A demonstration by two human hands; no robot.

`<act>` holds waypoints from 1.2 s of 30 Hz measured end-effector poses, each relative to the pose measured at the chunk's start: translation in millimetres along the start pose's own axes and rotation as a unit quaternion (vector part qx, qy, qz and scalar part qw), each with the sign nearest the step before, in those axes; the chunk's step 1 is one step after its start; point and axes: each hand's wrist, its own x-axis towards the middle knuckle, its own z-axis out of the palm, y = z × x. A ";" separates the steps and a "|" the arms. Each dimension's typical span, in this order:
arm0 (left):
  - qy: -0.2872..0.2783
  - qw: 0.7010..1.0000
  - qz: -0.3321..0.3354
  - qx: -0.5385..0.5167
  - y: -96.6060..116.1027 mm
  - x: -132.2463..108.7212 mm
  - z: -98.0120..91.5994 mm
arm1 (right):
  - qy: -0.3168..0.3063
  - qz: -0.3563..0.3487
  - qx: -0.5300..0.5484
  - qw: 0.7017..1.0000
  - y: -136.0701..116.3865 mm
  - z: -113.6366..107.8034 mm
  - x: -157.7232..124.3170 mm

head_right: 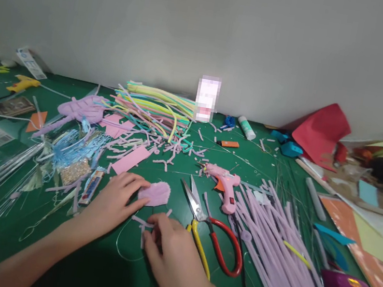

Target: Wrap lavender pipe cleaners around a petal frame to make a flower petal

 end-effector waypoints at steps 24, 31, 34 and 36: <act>0.052 0.995 0.080 0.013 -15.0 -5.2 11.6 | -0.016 0.004 0.020 1.000 6.0 0.9 7.1; 0.033 0.995 0.083 0.032 -15.7 -8.1 14.6 | 0.005 0.005 0.035 0.999 10.3 5.3 9.7; 0.036 0.994 0.090 0.043 -13.7 -8.6 15.1 | 0.014 0.005 0.026 1.000 10.0 5.4 11.3; 0.043 0.994 0.089 0.053 -16.8 -6.9 9.8 | 0.012 0.003 0.021 1.000 9.2 4.8 11.6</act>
